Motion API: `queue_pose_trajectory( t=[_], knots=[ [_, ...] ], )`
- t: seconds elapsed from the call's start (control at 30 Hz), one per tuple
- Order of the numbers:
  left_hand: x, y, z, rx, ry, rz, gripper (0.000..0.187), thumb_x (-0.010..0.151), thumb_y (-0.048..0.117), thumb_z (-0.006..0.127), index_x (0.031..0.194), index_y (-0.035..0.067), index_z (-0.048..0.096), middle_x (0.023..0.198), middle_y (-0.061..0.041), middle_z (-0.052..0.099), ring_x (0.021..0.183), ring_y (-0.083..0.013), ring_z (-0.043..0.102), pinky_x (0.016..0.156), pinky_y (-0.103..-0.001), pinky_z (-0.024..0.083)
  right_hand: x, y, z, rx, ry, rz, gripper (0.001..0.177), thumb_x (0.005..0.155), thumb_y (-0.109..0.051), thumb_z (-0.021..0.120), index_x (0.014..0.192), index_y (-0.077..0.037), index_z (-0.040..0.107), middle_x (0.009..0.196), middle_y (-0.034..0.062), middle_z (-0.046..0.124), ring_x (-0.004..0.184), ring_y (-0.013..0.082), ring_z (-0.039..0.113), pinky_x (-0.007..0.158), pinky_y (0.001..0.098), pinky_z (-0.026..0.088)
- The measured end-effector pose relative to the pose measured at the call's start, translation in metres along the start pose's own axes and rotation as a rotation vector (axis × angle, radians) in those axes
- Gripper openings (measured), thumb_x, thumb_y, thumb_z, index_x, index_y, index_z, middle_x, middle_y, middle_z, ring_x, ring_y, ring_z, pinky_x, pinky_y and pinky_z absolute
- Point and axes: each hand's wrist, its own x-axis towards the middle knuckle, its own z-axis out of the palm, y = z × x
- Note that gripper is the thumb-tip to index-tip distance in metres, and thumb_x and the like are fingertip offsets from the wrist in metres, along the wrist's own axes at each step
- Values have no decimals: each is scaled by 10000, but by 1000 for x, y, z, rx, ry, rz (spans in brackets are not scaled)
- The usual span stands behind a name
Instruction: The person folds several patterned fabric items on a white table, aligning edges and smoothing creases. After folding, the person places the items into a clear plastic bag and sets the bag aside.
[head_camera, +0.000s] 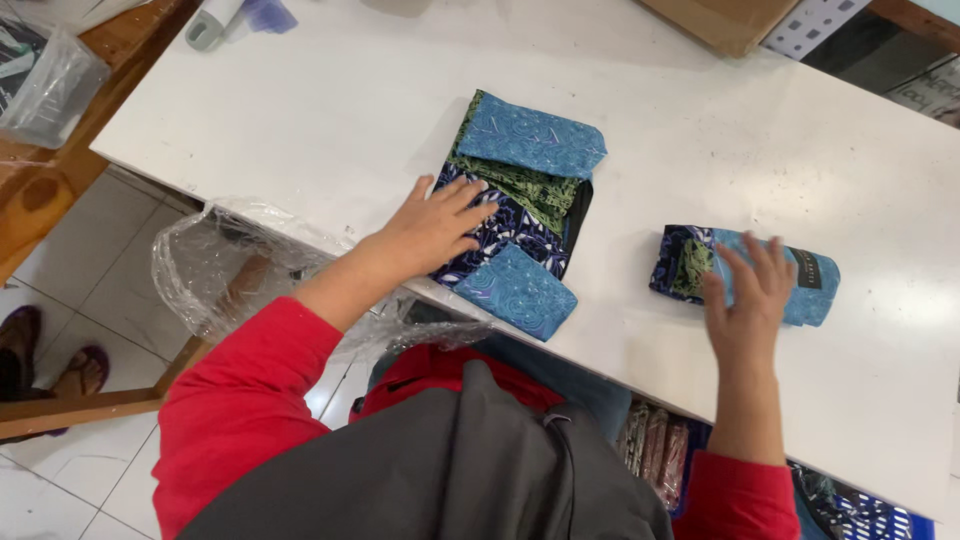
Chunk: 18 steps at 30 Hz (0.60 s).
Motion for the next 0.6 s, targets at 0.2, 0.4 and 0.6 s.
queue_pose_trajectory(
  t=[0.2,0.4,0.6],
  knots=[
    [-10,-20,32,-318,185,-210,230,993,229,673,1194,121,704,1326,-68,641,1189,-305,620,989,-409,526,24,-134,50,365,-465,-429,718,681,-406,871,1291,-116,627,1400,121,581,1407,375,439,1201,562,270],
    [-24,-26,10,-502,238,-305,343,1005,203,662,1329,96,630,1415,-135,583,1232,-334,594,1020,-426,512,38,-163,78,247,-634,-413,634,759,-278,824,1343,-139,621,1499,87,537,1451,314,421,1220,561,242],
    [-59,-25,-30,-149,61,181,594,720,325,796,1263,137,644,1481,-154,525,1402,-306,431,1097,-630,283,33,-125,87,537,-712,-233,465,839,-39,699,1297,-119,668,1441,87,640,1452,300,497,1265,543,215]
  ],
)
